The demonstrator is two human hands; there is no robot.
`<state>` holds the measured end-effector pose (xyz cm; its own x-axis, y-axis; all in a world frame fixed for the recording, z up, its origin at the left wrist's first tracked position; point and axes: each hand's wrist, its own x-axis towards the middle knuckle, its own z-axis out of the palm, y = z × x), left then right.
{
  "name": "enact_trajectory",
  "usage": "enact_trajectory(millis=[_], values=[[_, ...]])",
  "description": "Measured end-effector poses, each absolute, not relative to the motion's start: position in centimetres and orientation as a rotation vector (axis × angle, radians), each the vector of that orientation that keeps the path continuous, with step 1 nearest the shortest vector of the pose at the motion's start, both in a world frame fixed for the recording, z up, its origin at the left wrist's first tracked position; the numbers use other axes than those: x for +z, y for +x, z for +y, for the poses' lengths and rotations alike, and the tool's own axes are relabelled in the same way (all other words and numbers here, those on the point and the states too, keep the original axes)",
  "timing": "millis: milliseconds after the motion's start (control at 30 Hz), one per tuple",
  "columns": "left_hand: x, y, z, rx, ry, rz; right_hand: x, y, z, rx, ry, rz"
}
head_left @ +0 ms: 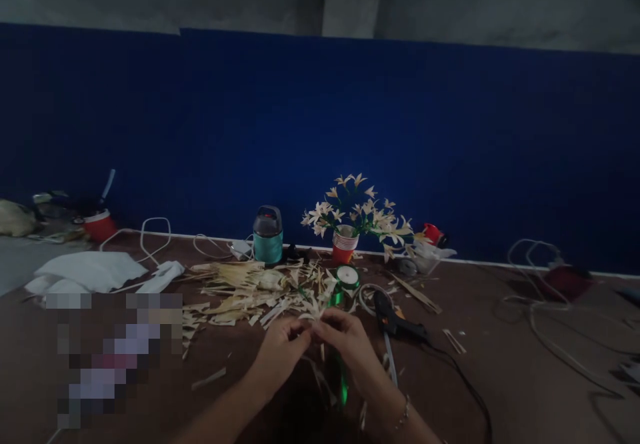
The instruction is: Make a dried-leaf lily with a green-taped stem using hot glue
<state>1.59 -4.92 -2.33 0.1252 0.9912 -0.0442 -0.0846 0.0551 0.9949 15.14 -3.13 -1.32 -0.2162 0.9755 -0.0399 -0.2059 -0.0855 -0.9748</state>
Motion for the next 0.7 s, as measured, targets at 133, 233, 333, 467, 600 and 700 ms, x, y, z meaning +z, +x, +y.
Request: enact_trajectory(millis=[133,233,333,467,600,700], values=[[-2.4,2.0,-5.0,1.108,1.207,1.110,-1.2,15.2,-3.3,1.644,-0.929,-1.015],[-1.9,1.8,-4.8,1.092,1.179,1.135,-1.4,15.7,-2.9,1.745,-0.859,-0.817],[-1.6,0.3,-3.8,1.095,1.234,1.346,-1.6,16.4,-2.4,1.816,-0.730,-0.682],[-1.4,-3.0,-2.1,1.110,1.654,1.864,-1.8,16.9,-2.1,1.880,-0.662,-0.601],[-0.6,-3.4,-2.1,1.246,1.820,1.987,-2.0,16.8,-2.1,1.903,-0.638,-0.602],[-0.1,-1.2,-2.9,1.026,1.588,1.545,-1.9,16.6,-2.2,1.877,-0.662,-0.642]])
